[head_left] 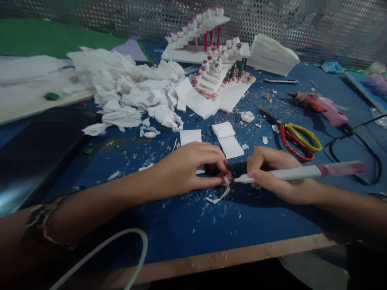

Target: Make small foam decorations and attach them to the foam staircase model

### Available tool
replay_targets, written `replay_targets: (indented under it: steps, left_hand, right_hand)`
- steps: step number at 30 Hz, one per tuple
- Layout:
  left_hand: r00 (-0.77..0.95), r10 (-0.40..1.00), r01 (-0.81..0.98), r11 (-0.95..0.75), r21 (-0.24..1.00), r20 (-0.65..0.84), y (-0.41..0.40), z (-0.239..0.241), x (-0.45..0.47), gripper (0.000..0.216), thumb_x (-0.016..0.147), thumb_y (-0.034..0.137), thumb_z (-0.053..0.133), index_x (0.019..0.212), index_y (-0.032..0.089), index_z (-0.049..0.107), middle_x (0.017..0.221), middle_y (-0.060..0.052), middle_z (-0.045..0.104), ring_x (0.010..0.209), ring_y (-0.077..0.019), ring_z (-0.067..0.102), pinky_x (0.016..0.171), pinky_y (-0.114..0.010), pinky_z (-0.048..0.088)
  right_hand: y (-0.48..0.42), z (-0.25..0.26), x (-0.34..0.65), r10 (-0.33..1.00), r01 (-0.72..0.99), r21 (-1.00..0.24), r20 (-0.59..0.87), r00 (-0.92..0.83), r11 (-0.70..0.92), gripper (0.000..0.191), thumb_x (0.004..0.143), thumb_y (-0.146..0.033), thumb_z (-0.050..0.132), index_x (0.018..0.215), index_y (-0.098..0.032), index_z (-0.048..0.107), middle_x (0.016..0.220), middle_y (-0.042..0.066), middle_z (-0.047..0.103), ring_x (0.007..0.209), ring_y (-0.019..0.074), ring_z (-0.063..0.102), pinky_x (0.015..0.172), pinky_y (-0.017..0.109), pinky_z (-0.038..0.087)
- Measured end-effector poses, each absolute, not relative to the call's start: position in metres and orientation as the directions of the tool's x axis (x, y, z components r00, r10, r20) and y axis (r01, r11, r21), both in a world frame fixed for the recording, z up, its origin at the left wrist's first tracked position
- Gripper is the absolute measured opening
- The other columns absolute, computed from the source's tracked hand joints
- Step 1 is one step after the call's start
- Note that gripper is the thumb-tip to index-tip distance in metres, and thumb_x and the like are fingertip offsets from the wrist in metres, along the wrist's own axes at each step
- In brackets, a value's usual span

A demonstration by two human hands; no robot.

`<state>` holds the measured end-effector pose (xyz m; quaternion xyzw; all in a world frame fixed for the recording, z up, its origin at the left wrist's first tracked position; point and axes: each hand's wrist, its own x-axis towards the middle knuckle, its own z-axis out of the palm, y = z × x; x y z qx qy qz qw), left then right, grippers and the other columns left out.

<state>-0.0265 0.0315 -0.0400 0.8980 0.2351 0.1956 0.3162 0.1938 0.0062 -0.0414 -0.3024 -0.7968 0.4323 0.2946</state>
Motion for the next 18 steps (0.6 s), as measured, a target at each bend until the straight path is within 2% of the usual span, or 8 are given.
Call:
replay_targets:
  steps: [6,10,15,18]
  left_hand:
    - [0.811,0.551,0.300,-0.683,0.666,0.199,0.0311,-0.0400,-0.0265,0.007,0.079,0.020,0.061,0.079,0.014,0.064,0.081,-0.003,0.065,0.075,-0.0116,0.059,0.066,-0.022,0.041]
    - [0.813,0.542,0.292,-0.695,0.657,0.212,0.0313,-0.0405,-0.0263,0.006,0.079,0.018,0.061,0.079,0.013,0.064,0.082,-0.003,0.065,0.076,-0.0115,0.059,0.067,-0.022,0.041]
    - [0.813,0.544,0.292,-0.692,0.660,0.211,0.0312,-0.0408,-0.0262,0.008,0.080,0.021,0.061,0.079,0.014,0.064,0.082,-0.003,0.065,0.076,-0.0111,0.059,0.067,-0.021,0.041]
    - [0.813,0.546,0.301,-0.690,0.659,0.201,0.0311,-0.0404,-0.0262,0.007,0.080,0.021,0.061,0.080,0.015,0.064,0.083,-0.003,0.065,0.077,-0.0116,0.059,0.068,-0.022,0.041]
  right_hand:
    - [0.0052,-0.0418,0.1937,0.744,0.276,-0.844,0.195,-0.640,0.459,0.018,0.085,-0.023,0.047,0.069,-0.018,0.043,0.058,-0.003,0.046,0.052,0.0071,0.042,0.048,0.021,0.033]
    - [0.0058,-0.0427,0.1937,0.738,0.225,-0.866,0.214,-0.640,0.446,0.016,0.085,-0.023,0.047,0.071,-0.018,0.043,0.060,-0.003,0.047,0.052,0.0070,0.043,0.048,0.021,0.033]
    - [0.0059,-0.0422,0.1939,0.742,0.282,-0.840,0.194,-0.642,0.463,0.017,0.085,-0.023,0.048,0.069,-0.018,0.043,0.059,-0.003,0.047,0.051,0.0067,0.042,0.048,0.021,0.033]
    - [0.0060,-0.0423,0.1940,0.736,0.251,-0.856,0.199,-0.647,0.452,0.017,0.085,-0.023,0.047,0.070,-0.018,0.043,0.059,-0.003,0.047,0.051,0.0068,0.043,0.048,0.021,0.033]
